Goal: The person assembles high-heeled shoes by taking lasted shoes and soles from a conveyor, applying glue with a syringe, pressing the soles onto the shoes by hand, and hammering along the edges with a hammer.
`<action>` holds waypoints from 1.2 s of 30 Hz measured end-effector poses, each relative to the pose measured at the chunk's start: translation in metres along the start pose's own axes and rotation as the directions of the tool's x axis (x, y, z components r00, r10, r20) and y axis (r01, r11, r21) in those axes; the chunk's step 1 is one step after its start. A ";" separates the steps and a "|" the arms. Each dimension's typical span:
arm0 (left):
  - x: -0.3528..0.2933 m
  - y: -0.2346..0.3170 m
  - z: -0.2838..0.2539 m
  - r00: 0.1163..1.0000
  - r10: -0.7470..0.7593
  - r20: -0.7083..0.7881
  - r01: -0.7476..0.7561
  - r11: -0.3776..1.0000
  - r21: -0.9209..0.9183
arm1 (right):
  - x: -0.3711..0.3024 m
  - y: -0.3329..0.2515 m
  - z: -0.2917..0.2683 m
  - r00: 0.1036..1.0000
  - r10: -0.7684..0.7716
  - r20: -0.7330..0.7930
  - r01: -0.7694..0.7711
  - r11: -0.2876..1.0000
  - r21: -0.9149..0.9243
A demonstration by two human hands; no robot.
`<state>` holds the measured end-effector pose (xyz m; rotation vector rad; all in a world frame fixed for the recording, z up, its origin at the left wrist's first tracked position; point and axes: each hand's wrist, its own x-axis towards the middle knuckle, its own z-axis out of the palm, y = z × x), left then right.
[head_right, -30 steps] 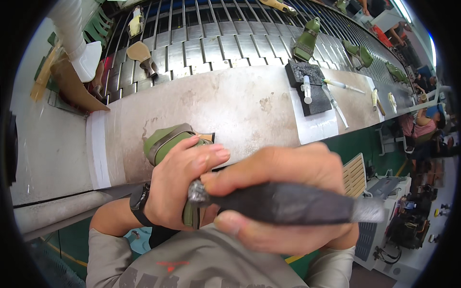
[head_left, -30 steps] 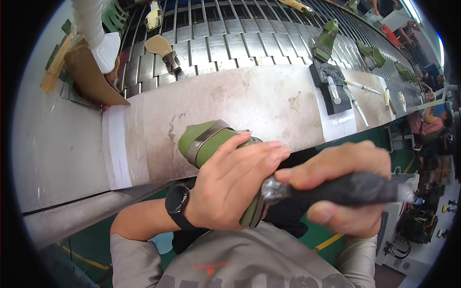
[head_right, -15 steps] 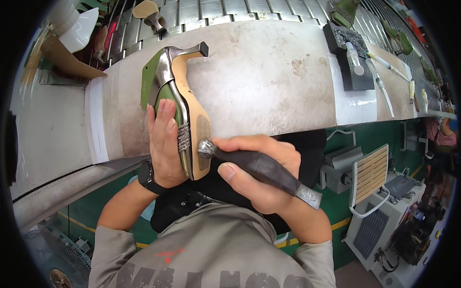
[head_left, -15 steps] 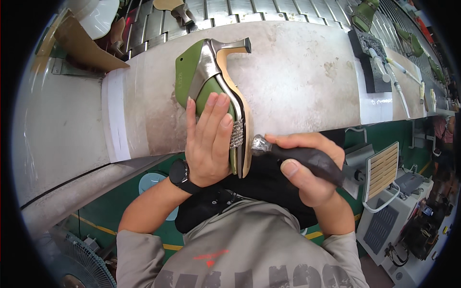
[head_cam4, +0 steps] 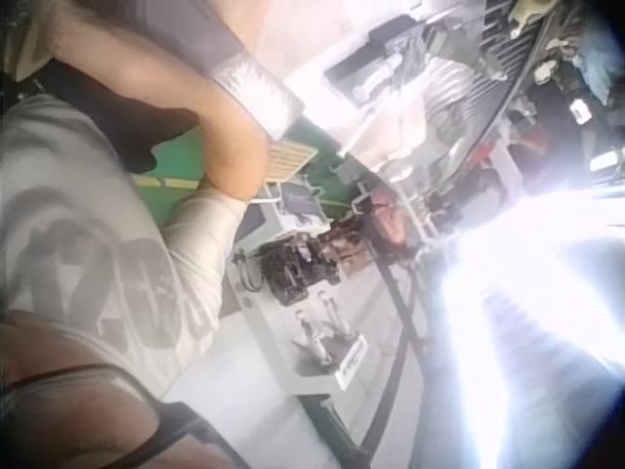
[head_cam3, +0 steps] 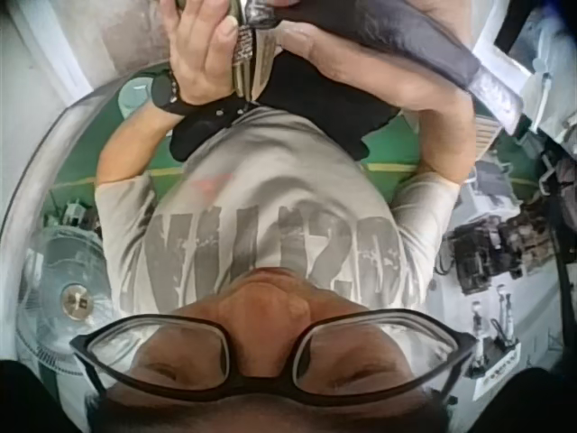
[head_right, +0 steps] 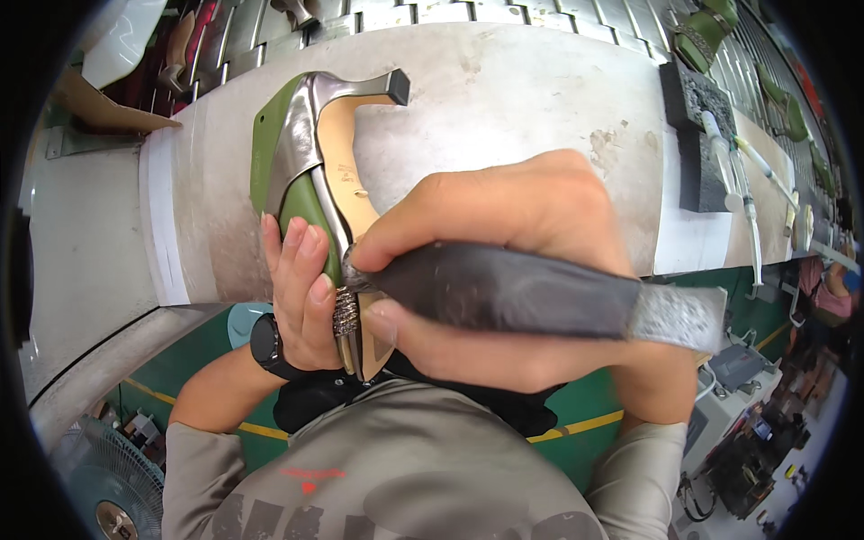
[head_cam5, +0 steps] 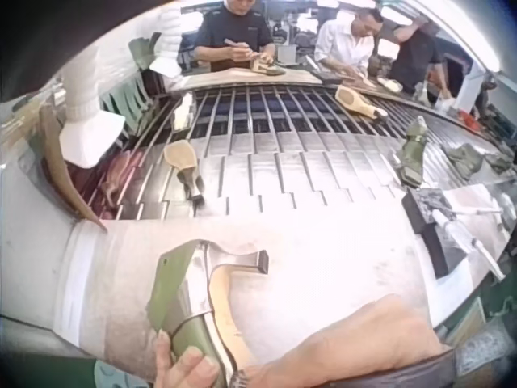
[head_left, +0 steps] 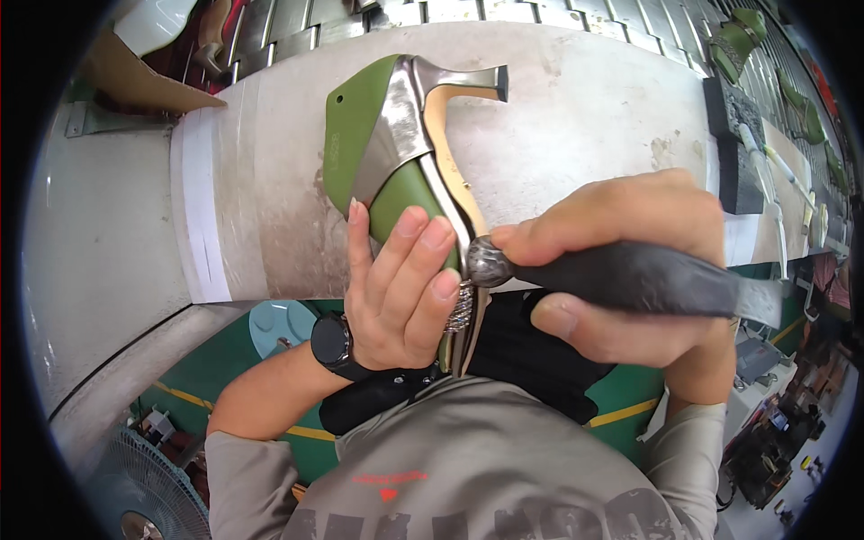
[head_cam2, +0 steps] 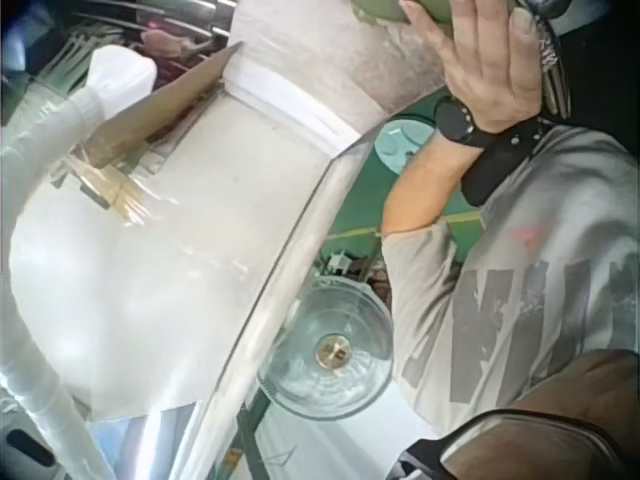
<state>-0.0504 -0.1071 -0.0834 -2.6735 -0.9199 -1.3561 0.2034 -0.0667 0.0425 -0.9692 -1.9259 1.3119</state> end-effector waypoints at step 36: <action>0.007 -0.006 -0.005 0.984 0.092 0.153 -0.103 0.992 0.069 | -0.084 -0.017 0.109 0.959 0.205 -0.195 -0.157 0.959 0.237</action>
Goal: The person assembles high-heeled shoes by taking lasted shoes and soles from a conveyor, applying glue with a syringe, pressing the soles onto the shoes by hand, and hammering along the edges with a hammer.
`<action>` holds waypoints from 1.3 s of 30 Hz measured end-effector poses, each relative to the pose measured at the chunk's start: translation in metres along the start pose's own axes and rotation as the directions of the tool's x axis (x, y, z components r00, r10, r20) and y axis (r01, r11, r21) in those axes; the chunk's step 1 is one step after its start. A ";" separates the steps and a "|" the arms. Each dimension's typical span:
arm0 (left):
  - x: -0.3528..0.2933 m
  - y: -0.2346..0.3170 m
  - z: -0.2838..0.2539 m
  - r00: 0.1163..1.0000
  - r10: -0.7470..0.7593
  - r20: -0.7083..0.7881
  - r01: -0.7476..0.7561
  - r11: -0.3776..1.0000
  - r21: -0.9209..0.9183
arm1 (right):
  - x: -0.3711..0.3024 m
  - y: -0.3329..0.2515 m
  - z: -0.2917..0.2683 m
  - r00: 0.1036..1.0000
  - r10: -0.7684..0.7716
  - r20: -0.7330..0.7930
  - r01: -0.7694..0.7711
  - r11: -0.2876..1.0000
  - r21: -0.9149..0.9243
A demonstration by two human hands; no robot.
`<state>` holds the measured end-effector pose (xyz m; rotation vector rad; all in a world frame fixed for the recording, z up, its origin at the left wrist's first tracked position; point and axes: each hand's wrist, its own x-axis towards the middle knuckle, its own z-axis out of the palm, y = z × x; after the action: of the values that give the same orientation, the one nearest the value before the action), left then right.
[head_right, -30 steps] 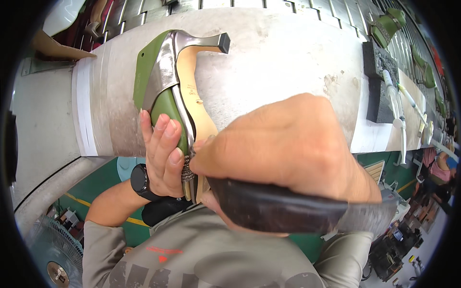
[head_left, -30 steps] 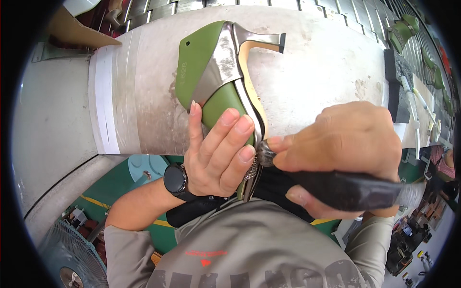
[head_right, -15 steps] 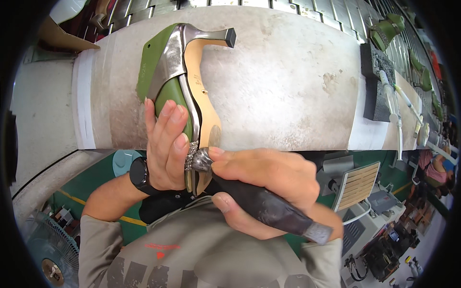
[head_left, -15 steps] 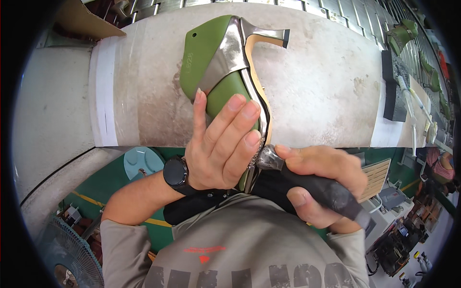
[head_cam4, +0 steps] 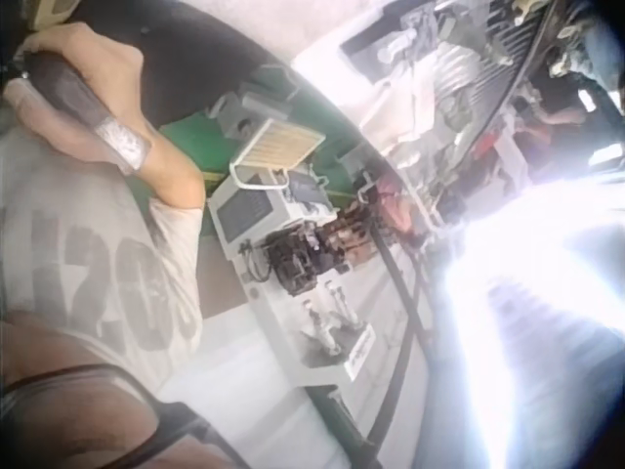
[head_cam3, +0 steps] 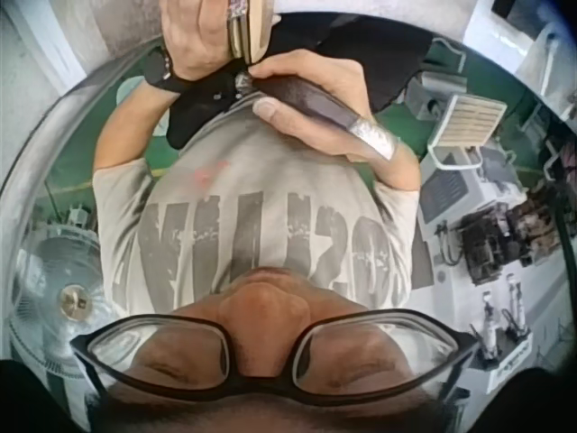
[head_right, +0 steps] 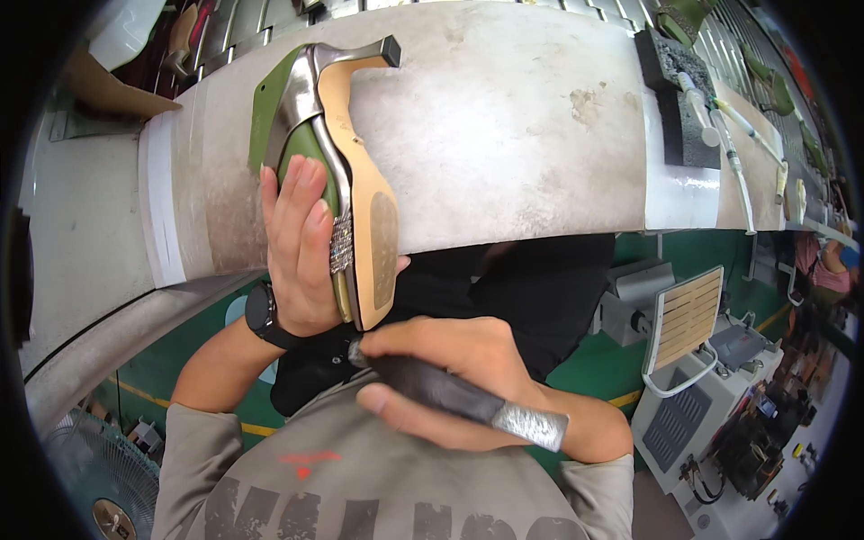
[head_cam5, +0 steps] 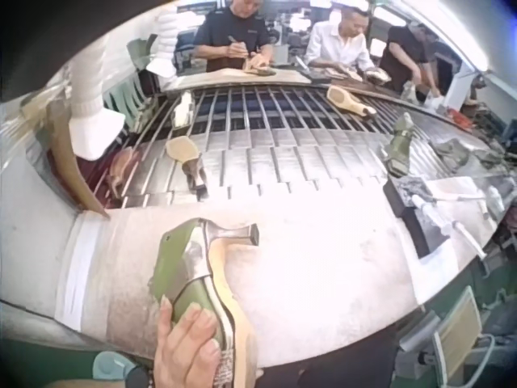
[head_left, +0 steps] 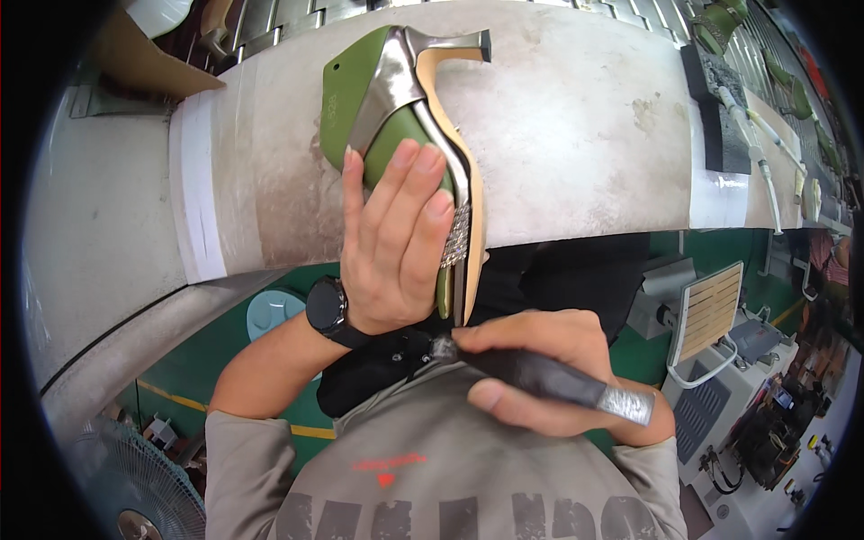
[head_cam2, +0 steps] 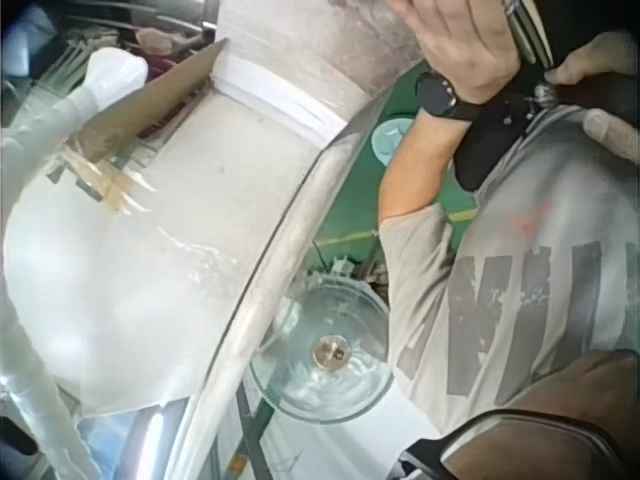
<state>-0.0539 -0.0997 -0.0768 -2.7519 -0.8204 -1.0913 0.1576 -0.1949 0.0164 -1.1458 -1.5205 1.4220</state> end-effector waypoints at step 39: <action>0.009 0.008 0.012 0.985 -0.148 -0.084 0.141 0.986 -0.090 | 0.163 -0.020 -0.066 0.941 0.156 -0.299 -0.080 0.965 0.251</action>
<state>-0.0372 -0.0993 -0.0785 -2.7218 -0.9974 -1.2949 0.1647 -0.0191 0.0349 -1.2642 -1.0445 1.3764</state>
